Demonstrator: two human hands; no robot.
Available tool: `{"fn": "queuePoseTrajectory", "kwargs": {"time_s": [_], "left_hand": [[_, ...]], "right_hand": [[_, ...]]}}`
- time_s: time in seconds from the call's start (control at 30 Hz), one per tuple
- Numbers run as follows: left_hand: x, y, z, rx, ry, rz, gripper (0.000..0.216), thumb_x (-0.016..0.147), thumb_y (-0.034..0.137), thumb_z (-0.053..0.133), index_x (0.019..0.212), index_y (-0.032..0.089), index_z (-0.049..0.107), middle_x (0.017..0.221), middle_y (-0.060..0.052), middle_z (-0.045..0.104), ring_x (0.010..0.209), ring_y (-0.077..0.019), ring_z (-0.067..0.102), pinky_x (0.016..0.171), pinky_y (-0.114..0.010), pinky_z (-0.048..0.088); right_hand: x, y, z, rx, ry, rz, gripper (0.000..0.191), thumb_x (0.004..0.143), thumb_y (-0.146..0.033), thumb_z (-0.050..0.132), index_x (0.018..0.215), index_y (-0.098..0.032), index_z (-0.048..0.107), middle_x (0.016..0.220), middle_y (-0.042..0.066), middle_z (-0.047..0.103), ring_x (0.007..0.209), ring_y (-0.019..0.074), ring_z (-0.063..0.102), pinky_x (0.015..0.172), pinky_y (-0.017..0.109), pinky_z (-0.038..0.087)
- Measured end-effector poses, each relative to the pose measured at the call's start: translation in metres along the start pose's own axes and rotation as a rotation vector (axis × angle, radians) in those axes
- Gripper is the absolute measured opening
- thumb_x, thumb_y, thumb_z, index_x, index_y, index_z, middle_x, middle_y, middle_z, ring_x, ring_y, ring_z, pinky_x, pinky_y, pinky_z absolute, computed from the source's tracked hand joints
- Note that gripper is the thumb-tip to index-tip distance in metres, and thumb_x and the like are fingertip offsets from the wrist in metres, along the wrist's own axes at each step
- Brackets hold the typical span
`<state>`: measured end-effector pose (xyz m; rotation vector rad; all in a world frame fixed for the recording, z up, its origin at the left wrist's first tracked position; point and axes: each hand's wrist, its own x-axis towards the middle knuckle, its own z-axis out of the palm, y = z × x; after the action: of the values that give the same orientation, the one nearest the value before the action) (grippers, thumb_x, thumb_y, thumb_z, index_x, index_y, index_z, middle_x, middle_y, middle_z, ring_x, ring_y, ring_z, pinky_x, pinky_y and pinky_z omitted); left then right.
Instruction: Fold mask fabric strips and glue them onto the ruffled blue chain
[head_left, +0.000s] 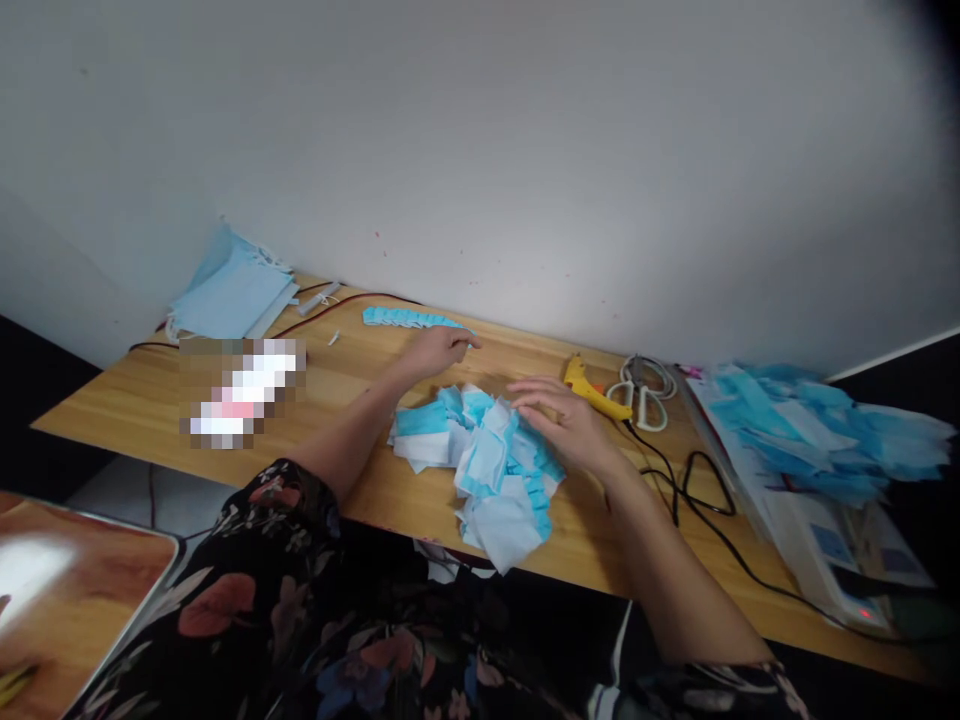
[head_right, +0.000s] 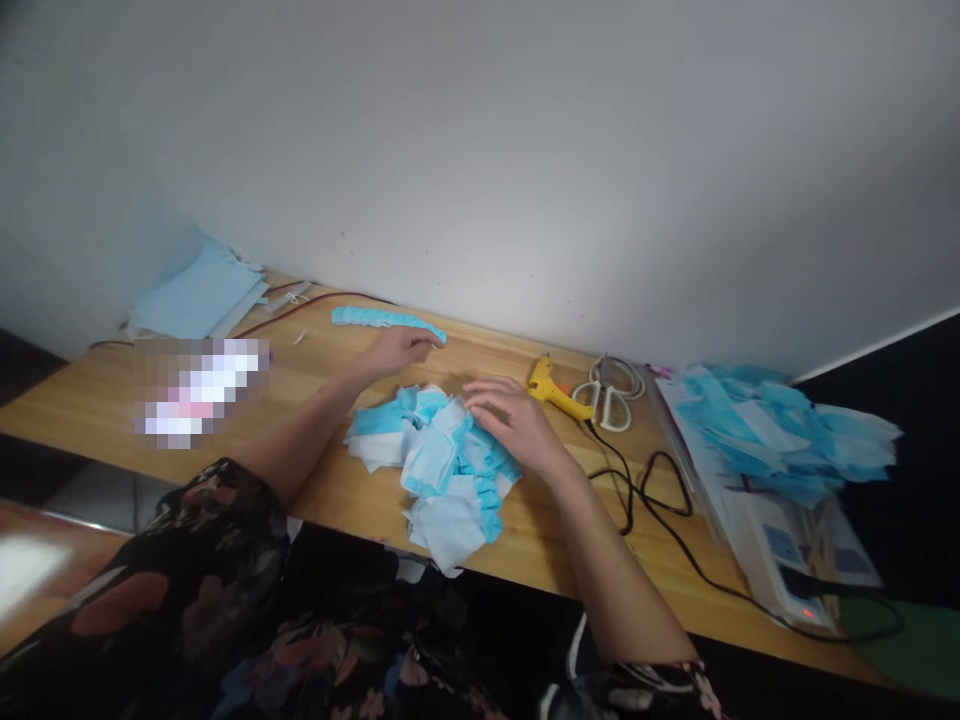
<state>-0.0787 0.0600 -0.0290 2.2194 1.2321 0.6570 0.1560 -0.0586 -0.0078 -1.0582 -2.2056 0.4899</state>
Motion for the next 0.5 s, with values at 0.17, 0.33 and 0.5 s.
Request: {"fn": "queuePoseTrajectory", "kwargs": {"time_s": [0.17, 0.33, 0.5], "left_hand": [[-0.002, 0.012, 0.0, -0.122, -0.05, 0.042, 0.042, 0.084, 0.023, 0.04, 0.113, 0.017, 0.07, 0.082, -0.001, 0.071, 0.073, -0.0125, 0.061, 0.072, -0.022, 0.048], [-0.004, 0.014, 0.007, -0.319, -0.186, 0.086, 0.037, 0.087, 0.031, 0.048, 0.115, 0.016, 0.068, 0.086, -0.003, 0.071, 0.079, -0.0121, 0.062, 0.071, -0.021, 0.047], [-0.008, 0.026, 0.01, -0.47, -0.362, 0.107, 0.039, 0.092, 0.04, 0.047, 0.119, 0.017, 0.064, 0.094, -0.006, 0.071, 0.085, -0.0136, 0.064, 0.075, -0.023, 0.05]], "right_hand": [[0.001, 0.003, -0.012, -0.01, -0.075, -0.051, 0.017, 0.09, -0.024, 0.058, 0.099, -0.027, 0.071, 0.121, 0.005, 0.069, 0.119, 0.0234, 0.058, 0.103, 0.049, 0.044], [-0.007, 0.008, -0.013, -0.151, -0.175, -0.1, 0.034, 0.089, -0.013, 0.052, 0.115, -0.029, 0.067, 0.136, 0.004, 0.059, 0.131, 0.0236, 0.048, 0.108, 0.05, 0.04], [-0.002, 0.015, -0.002, -0.078, -0.122, -0.102, 0.019, 0.089, -0.02, 0.057, 0.1, -0.027, 0.07, 0.127, 0.005, 0.065, 0.126, 0.0247, 0.051, 0.105, 0.051, 0.042]]}}
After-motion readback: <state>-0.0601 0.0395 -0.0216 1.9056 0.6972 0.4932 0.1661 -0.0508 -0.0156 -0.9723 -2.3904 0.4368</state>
